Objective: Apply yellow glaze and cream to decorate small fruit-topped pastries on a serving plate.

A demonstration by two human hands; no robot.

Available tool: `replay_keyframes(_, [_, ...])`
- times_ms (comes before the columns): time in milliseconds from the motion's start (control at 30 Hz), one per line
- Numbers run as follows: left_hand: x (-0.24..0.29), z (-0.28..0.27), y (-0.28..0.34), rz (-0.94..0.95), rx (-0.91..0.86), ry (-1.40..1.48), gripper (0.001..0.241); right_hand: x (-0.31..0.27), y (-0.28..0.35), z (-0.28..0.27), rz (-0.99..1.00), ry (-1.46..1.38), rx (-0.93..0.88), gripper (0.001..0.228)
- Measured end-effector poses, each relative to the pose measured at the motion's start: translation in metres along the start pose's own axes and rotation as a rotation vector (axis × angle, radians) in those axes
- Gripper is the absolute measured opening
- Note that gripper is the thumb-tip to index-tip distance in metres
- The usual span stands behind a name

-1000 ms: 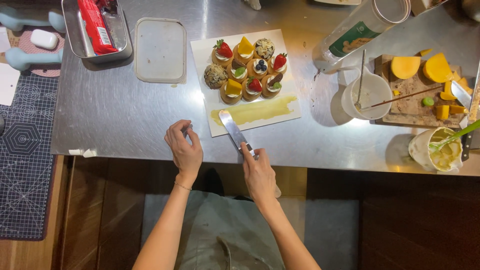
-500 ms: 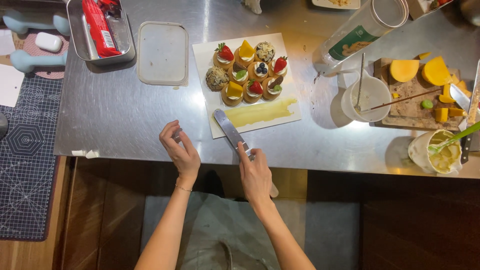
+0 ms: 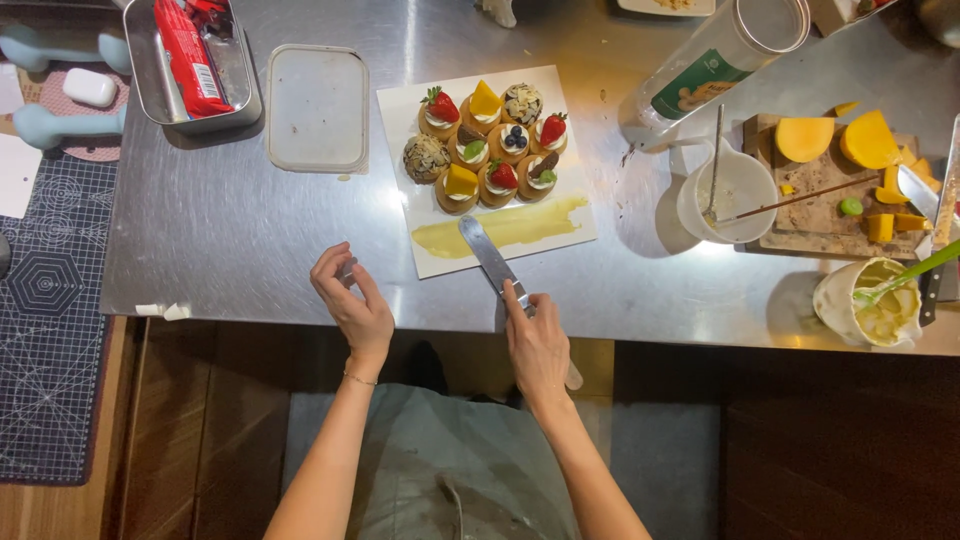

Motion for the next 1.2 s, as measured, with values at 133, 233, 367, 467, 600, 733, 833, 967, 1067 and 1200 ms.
replay_keyframes(133, [-0.001, 0.001, 0.0, 0.001, 0.008, 0.006, 0.017, 0.015, -0.007, -0.006, 0.005, 0.008, 0.019, 0.059])
replay_keyframes(233, [0.001, 0.001, -0.001, 0.0, 0.012, -0.015, 0.016, 0.024, -0.012, -0.013, 0.059, 0.0, 0.009, 0.057])
replay_keyframes(367, [0.001, 0.002, -0.001, 0.003, 0.018, -0.019, 0.017, 0.043, -0.019, -0.017, 0.088, 0.046, 0.034, 0.056])
replay_keyframes(467, [0.001, 0.001, -0.001, 0.012, 0.001, -0.042, 0.017, 0.062, -0.025, -0.02, 0.115, 0.064, 0.055, 0.052])
replay_keyframes(600, [0.0, 0.002, 0.0, 0.016, -0.02, -0.045, 0.017, 0.085, -0.032, -0.029, 0.134, 0.083, 0.11, 0.048])
replay_keyframes(733, [0.0, 0.002, 0.0, 0.02, -0.024, -0.047, 0.017, 0.11, -0.042, -0.035, 0.229, 0.059, 0.097, 0.046])
replay_keyframes(833, [0.001, 0.003, -0.001, 0.017, -0.019, -0.031, 0.016, 0.112, -0.044, -0.046, 0.296, 0.04, 0.193, 0.043])
replay_keyframes(967, [0.0, 0.003, -0.001, 0.009, -0.029, -0.047, 0.016, 0.094, -0.039, -0.049, 0.371, -0.125, 0.086, 0.04])
replay_keyframes(1067, [0.0, 0.003, 0.0, 0.0, -0.03, -0.03, 0.017, 0.084, -0.038, -0.04, 0.358, -0.11, 0.016, 0.041])
replay_keyframes(1200, [-0.001, 0.001, 0.0, 0.005, -0.025, -0.015, 0.017, 0.069, -0.033, -0.03, 0.332, -0.04, 0.02, 0.043])
Point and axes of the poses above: each hand's wrist, its own y-axis away from the middle knuckle, its own z-axis out of the palm, x = y × z, the point moved 3 cm from there along -y, towards the middle knuckle, and after that the axes turned 13 degrees about z, right-handed, at the moved point
